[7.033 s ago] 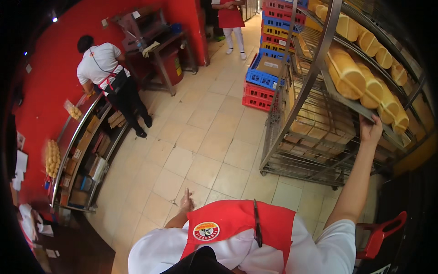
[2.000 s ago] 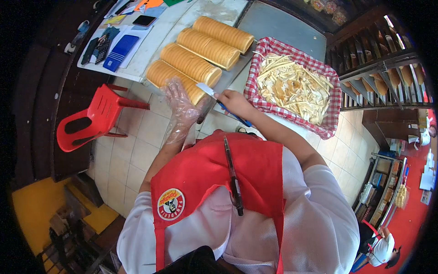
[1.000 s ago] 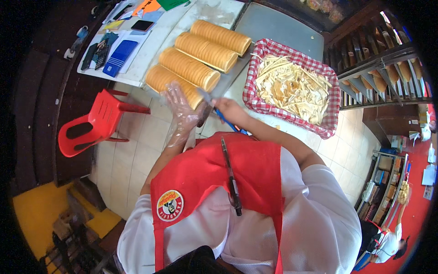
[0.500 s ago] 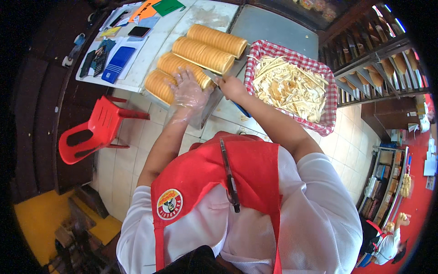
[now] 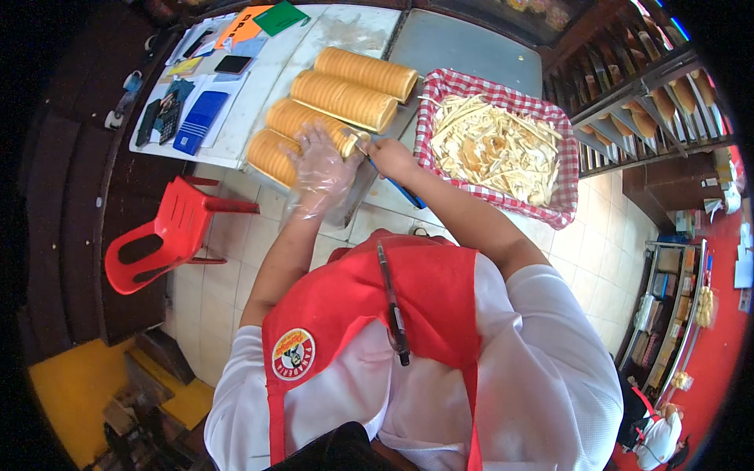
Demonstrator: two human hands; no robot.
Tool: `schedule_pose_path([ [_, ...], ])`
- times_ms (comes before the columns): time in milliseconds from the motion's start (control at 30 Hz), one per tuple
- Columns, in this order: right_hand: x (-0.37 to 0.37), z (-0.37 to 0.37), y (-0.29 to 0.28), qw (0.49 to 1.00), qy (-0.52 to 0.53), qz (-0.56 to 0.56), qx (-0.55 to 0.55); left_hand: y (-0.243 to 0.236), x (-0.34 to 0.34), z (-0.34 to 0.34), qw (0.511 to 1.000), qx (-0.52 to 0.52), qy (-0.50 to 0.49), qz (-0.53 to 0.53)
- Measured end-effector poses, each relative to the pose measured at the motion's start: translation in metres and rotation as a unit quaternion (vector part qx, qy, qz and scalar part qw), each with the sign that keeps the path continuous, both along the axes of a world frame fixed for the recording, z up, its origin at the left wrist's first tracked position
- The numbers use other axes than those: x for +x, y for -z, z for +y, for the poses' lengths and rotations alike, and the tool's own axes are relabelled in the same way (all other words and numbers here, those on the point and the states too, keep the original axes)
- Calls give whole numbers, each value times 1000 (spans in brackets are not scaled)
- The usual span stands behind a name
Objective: The person scores several long bread loaves using a small knife while holding each loaf by hand, then places the scored loaves onto a metal tray and slots the tray into a tall mobile cooling rack.
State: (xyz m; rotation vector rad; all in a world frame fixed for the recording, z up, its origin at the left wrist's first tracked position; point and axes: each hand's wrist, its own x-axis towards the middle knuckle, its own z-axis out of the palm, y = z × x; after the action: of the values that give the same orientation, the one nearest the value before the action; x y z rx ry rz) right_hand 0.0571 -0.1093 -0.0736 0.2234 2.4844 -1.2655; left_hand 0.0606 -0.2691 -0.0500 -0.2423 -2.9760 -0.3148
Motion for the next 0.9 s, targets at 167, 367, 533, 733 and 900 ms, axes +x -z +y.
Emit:
schedule_pose_path([
  [167, 37, 1, -3, 993, -3, -36, -112, -8, 0, -4, 997, -57, -10, -50],
  [367, 43, 16, -15, 901, 202, -121, -364, -2, 2, 4, 998, -48, 36, -30],
  [533, 39, 40, -12, 671, 351, -210, -619, -12, 2, 6, 942, 68, 329, 0],
  [733, 63, 42, -23, 660, 332, -206, -642, -22, -59, -82, 964, 259, -10, 66],
  [900, 60, -16, -40, 696, 358, -276, -558, 65, -120, -214, 835, 449, -234, -216],
])
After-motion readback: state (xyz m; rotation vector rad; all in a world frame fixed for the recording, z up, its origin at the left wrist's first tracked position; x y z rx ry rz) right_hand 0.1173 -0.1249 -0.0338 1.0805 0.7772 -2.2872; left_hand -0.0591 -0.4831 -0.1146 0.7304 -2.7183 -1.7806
